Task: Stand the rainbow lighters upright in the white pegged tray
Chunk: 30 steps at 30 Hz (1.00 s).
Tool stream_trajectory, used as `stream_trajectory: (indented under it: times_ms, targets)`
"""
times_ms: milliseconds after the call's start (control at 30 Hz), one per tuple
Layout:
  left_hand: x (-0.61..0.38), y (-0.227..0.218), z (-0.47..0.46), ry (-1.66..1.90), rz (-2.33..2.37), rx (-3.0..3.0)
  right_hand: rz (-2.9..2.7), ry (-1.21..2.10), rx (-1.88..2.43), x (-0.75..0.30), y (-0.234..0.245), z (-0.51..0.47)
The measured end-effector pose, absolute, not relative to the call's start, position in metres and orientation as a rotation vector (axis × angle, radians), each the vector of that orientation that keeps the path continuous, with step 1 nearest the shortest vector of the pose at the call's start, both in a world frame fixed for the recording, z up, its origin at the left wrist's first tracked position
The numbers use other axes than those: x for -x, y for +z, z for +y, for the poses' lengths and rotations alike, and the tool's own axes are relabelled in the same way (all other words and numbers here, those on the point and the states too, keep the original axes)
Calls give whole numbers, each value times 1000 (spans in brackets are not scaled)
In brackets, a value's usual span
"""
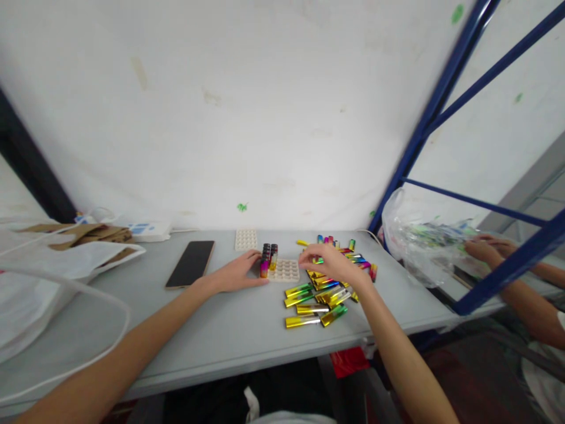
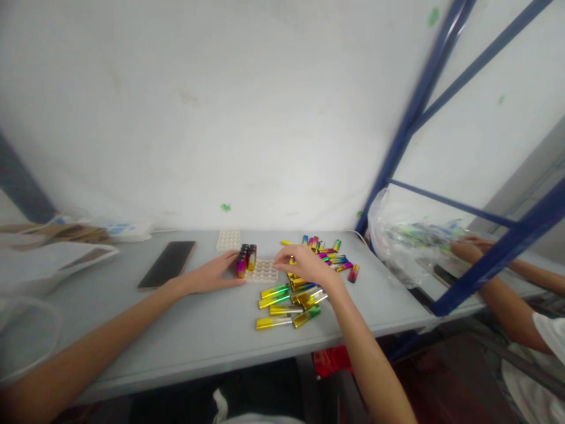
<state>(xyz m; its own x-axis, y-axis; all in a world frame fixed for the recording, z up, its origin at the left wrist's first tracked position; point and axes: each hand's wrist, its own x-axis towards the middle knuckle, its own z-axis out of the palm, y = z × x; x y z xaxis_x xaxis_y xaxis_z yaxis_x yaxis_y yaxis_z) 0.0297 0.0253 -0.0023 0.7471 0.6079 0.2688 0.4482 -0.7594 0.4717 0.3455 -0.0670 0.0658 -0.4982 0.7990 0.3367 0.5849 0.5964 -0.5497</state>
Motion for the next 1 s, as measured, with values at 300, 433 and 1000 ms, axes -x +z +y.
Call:
stream_trajectory:
  times_ms: [300, 433, 1000]
  targets:
    - [-29, -1, 24, 556, 830, -2569, -2479, 393, 1266, -359, 31, -92]
    - [-29, -4, 26, 595, 830, -2557, -2505, 309, 1288, -358, 28, -81]
    - [-28, -4, 25, 590, 799, -2547, -1576, 1106, 924, -335, 47, -43]
